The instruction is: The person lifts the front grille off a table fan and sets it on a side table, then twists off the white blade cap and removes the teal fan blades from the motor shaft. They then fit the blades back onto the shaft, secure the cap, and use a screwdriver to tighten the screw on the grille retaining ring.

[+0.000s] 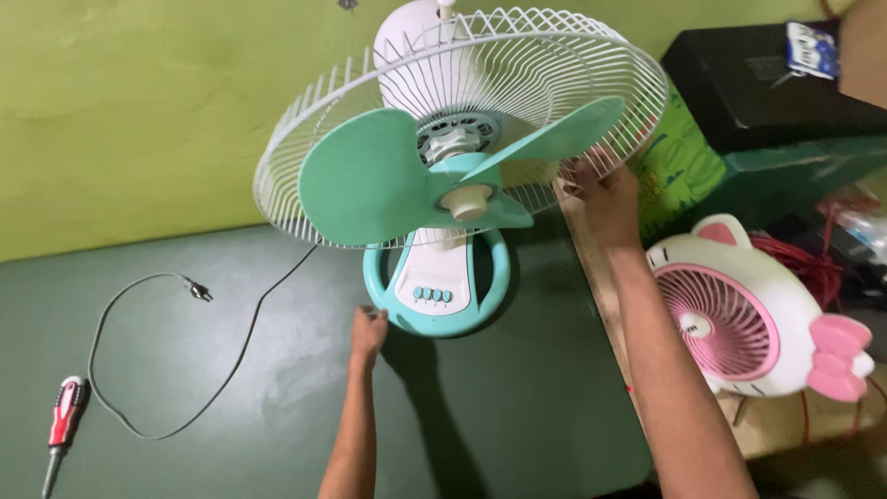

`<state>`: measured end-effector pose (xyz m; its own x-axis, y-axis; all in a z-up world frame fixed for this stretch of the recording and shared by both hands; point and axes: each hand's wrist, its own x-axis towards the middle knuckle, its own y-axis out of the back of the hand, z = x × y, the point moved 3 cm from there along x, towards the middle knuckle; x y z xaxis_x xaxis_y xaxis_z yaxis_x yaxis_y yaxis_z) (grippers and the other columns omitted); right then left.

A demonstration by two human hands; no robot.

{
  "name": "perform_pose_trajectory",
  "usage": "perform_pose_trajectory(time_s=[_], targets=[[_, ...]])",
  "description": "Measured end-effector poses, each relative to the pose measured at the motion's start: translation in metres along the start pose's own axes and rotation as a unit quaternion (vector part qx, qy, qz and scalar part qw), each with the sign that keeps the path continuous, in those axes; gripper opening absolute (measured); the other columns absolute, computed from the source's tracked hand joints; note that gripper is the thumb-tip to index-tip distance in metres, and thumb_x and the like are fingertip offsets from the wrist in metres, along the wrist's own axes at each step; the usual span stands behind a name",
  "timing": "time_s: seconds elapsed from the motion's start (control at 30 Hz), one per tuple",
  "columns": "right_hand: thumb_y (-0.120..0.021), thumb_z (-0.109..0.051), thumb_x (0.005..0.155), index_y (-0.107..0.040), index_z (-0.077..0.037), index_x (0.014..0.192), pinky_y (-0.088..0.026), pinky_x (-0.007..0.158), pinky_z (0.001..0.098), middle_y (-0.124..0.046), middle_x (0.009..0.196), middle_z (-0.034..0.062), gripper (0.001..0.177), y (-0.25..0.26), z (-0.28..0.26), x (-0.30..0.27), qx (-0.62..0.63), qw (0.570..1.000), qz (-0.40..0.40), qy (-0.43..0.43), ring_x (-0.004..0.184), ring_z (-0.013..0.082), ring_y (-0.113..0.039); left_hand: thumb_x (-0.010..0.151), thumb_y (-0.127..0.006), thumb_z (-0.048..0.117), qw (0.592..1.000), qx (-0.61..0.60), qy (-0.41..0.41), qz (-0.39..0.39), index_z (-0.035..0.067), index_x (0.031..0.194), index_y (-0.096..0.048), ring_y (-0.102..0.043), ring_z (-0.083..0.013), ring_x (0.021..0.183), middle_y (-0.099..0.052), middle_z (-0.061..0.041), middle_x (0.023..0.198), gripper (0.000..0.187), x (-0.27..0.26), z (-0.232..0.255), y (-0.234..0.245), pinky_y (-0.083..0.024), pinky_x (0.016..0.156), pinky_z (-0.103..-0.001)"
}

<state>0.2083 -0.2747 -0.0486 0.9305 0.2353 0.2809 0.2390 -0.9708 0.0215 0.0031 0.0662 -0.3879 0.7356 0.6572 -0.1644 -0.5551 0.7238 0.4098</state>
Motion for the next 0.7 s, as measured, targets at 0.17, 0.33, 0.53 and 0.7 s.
perform_pose_trajectory(time_s=[0.17, 0.33, 0.53, 0.7], targets=[[-0.048, -0.007, 0.111, -0.061, -0.003, 0.131, -0.06, 0.078, 0.0319, -0.07, 0.114, 0.0094, 0.024, 0.005, 0.006, 0.01, -0.024, 0.999, -0.016, -0.043, 0.09, 0.0179, -0.071, 0.096, -0.066, 0.028, 0.997, -0.009, 0.076, 0.029, -0.005, 0.126, -0.056, -0.068, -0.0358, 0.107, -0.07, -0.025, 0.116, 0.046, -0.018, -0.009, -0.02, -0.051, 0.094, -0.043], [-0.051, -0.008, 0.108, -0.057, -0.003, 0.135, -0.063, 0.076, 0.0345, -0.069, 0.117, 0.0087, 0.028, 0.018, 0.018, 0.012, 0.006, 0.999, 0.002, -0.043, 0.092, 0.0198, -0.073, 0.1, -0.064, 0.035, 0.992, -0.052, 0.109, 0.043, -0.008, 0.125, -0.058, -0.068, -0.0312, 0.103, -0.07, -0.022, 0.113, 0.049, -0.009, -0.002, -0.024, -0.052, 0.092, -0.042], [-0.055, -0.011, 0.11, -0.054, -0.002, 0.14, -0.065, 0.077, 0.0377, -0.066, 0.122, 0.01, 0.031, 0.044, 0.022, 0.006, 0.022, 0.999, 0.034, -0.026, 0.098, 0.0243, -0.074, 0.091, -0.071, 0.042, 0.971, -0.141, 0.192, -0.001, -0.006, 0.111, -0.055, -0.068, -0.0241, 0.081, -0.067, -0.017, 0.097, 0.054, -0.002, 0.014, -0.025, -0.06, 0.068, -0.039], [-0.055, -0.01, 0.106, -0.045, -0.007, 0.15, -0.065, 0.083, 0.0425, -0.065, 0.136, 0.0128, 0.045, 0.069, 0.025, 0.004, 0.077, 0.996, 0.026, -0.041, 0.111, 0.0268, -0.071, 0.089, -0.077, 0.049, 0.961, -0.189, 0.199, -0.02, -0.008, 0.104, -0.059, -0.067, -0.0223, 0.076, -0.066, -0.017, 0.092, 0.062, -0.019, 0.032, -0.011, -0.058, 0.066, -0.035]])
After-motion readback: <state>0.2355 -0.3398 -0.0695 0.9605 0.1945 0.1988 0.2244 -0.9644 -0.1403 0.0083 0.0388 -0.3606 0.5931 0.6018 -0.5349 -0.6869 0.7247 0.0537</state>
